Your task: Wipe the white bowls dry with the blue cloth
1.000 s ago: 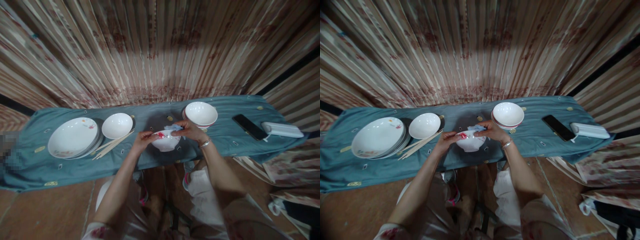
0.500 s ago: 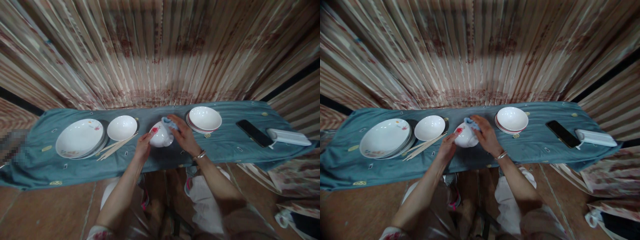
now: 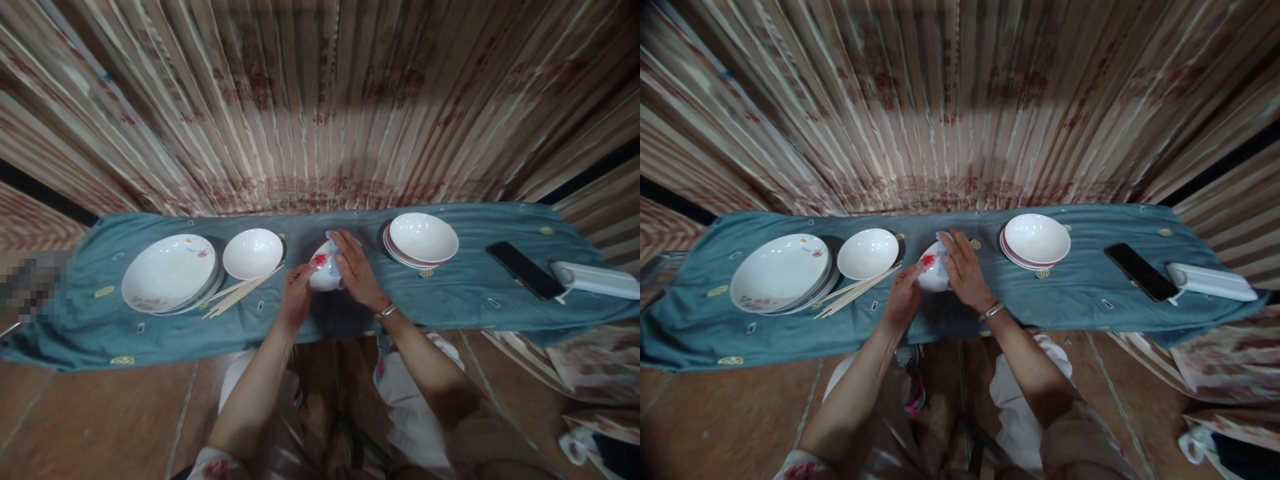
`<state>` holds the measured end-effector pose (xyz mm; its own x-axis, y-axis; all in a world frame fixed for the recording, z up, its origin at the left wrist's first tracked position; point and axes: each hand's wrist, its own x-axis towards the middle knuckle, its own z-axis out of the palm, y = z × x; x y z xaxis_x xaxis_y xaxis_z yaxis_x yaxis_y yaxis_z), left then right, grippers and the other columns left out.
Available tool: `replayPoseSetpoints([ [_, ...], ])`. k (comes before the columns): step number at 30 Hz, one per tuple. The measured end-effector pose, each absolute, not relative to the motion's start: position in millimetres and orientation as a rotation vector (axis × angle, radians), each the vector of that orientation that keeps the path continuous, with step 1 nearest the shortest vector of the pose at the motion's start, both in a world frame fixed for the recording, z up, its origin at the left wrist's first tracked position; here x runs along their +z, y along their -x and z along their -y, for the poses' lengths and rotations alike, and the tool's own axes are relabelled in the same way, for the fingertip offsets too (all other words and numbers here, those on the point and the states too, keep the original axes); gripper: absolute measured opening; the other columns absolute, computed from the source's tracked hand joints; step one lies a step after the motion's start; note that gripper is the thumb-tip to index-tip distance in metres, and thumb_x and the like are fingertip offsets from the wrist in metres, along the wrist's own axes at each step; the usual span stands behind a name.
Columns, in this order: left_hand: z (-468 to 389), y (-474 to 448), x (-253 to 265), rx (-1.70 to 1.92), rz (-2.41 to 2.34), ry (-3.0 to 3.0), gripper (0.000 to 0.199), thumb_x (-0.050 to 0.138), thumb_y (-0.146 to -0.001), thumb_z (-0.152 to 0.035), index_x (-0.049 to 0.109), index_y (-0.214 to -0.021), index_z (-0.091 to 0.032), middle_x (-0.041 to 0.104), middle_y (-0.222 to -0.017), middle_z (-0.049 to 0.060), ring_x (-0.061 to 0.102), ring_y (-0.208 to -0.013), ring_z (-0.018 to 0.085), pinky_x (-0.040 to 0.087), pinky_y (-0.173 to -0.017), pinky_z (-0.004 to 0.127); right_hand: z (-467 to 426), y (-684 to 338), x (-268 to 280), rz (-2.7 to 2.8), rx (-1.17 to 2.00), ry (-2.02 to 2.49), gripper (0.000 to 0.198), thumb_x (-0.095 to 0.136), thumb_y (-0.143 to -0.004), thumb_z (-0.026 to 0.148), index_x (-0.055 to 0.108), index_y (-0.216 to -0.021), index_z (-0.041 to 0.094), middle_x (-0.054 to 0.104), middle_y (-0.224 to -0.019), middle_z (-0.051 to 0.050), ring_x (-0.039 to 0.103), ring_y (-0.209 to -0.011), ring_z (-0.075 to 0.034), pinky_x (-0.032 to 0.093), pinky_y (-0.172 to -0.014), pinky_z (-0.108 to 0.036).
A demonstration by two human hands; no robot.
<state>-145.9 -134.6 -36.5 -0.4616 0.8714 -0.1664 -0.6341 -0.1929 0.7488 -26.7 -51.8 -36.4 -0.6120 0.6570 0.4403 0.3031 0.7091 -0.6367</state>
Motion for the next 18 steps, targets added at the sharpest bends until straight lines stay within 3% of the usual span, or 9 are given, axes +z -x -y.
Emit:
replayPoseSetpoints([
  [4,135.1,147.0,-37.1,1.846,-0.988,-0.361,0.025,0.079,-0.067,-0.032,0.075,-0.081,-0.011,0.074,-0.077,0.006,0.065,-0.075,0.017,0.047,-0.076,0.029,51.7,27.1,-39.0,2.198,0.714,0.742,0.05,0.027,-0.101,0.038,0.033,-0.149,0.026,0.034,-0.155,-0.006,0.025,-0.146,-0.02,0.023,-0.12,-0.047],
  [11,135.5,151.1,-39.7,1.874,-0.964,-0.353,0.02,0.078,-0.067,-0.029,0.075,-0.079,-0.014,0.074,-0.079,0.002,0.062,-0.071,0.011,0.047,-0.07,0.022,79.0,32.7,-26.9,2.481,0.323,0.62,0.051,0.039,-0.097,0.036,0.04,-0.146,0.022,0.032,-0.157,-0.009,0.013,-0.149,-0.03,0.015,-0.118,-0.057],
  [18,134.3,150.7,-39.9,1.842,-0.962,-0.37,0.023,0.076,-0.07,-0.031,0.075,-0.083,-0.011,0.074,-0.082,0.006,0.065,-0.075,0.016,0.047,-0.076,0.027,62.3,29.2,-34.5,2.295,0.601,0.691,0.049,0.027,-0.1,0.034,0.038,-0.147,0.025,0.033,-0.157,-0.005,0.017,-0.149,-0.022,0.018,-0.12,-0.051],
])
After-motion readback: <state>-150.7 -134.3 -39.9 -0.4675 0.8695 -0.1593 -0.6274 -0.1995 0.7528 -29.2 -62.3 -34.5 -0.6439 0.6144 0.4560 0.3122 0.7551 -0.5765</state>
